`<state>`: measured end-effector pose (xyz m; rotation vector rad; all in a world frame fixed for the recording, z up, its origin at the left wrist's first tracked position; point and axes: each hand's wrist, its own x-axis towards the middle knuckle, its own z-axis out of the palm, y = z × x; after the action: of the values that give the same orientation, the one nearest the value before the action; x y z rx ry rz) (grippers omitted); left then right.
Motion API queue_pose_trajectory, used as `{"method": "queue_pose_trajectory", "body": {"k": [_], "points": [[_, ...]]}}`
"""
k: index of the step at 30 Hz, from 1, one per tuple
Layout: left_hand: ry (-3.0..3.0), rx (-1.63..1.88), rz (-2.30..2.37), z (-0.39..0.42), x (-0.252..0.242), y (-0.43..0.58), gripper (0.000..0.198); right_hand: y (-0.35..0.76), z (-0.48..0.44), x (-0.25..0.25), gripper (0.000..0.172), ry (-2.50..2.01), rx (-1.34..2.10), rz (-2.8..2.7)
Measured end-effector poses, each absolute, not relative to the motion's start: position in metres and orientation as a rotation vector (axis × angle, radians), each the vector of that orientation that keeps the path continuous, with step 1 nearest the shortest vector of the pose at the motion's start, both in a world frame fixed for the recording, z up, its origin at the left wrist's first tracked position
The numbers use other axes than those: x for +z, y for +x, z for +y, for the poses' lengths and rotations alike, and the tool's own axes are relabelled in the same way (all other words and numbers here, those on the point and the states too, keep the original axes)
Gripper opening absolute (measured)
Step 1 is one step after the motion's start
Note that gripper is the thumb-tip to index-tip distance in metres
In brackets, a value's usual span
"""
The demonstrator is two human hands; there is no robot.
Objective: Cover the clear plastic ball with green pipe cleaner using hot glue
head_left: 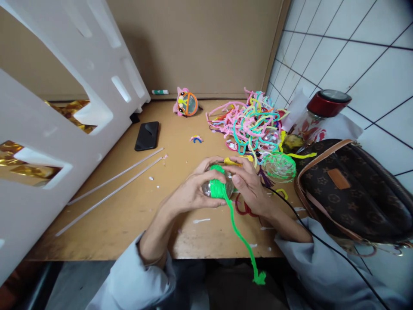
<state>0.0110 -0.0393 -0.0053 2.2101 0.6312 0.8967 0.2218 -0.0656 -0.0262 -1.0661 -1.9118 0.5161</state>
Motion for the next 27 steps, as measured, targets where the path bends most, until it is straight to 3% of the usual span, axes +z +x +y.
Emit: {"method": "queue_pose_trajectory", "body": {"k": [17,27], "points": [[2.2,0.89,0.631,-0.0385,-0.006,0.0106,0.037,0.2197,-0.0704,-0.0225,0.042,-0.975,0.486,-1.927],[2.223,0.883,0.592,-0.0378,-0.0055,0.0087,0.038,0.2185,-0.0643,-0.0306,0.052,-1.137,0.578,-1.819]]}}
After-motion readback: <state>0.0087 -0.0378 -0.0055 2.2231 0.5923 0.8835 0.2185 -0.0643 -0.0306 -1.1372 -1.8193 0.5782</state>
